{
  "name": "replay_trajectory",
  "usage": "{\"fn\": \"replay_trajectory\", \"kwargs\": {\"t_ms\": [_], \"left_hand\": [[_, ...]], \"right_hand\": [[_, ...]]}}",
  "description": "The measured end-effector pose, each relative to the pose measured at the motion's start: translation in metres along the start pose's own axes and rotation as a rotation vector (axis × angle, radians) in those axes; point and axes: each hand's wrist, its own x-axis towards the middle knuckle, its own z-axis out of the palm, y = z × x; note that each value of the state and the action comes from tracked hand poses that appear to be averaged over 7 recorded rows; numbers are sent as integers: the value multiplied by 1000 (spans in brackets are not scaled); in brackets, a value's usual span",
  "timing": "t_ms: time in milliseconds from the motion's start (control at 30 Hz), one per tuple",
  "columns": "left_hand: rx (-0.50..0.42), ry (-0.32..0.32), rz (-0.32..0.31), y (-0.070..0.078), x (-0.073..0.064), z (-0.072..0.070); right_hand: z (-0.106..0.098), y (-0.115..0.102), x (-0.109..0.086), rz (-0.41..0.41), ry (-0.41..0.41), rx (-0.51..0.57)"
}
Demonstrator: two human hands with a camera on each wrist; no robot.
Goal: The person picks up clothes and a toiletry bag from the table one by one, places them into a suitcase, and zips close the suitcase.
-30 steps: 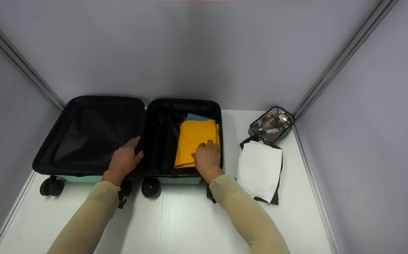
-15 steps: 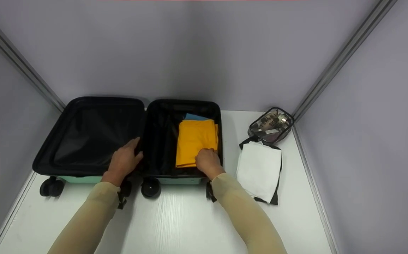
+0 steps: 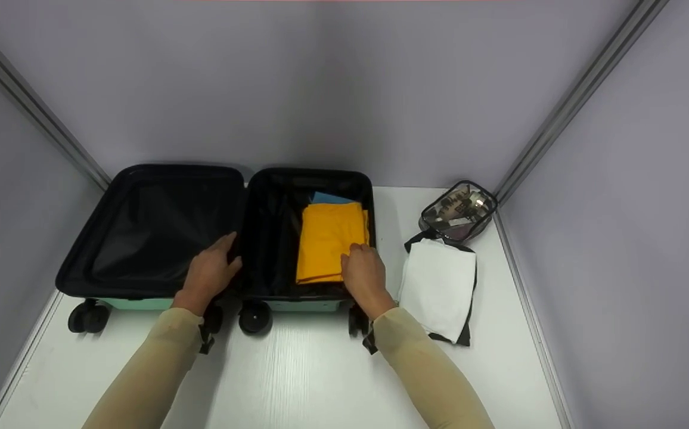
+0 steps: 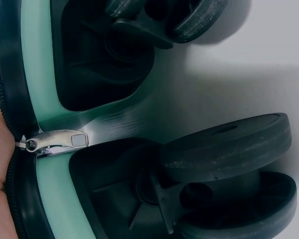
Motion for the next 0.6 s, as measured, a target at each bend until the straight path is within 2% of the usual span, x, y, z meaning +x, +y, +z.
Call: {"fn": "replay_trajectory", "kwargs": {"t_ms": [167, 367, 467, 600], "left_hand": [[-11, 5, 4, -1, 0, 1], [-15, 8, 4, 0, 0, 2], [-8, 11, -2, 0, -1, 3], [-7, 11, -4, 1, -1, 3]], "right_hand": [[-15, 10, -11, 1, 164, 71], [-24, 40, -30, 41, 351, 133], [-25, 59, -39, 82, 401, 129], [-28, 88, -51, 164, 416, 112]]}}
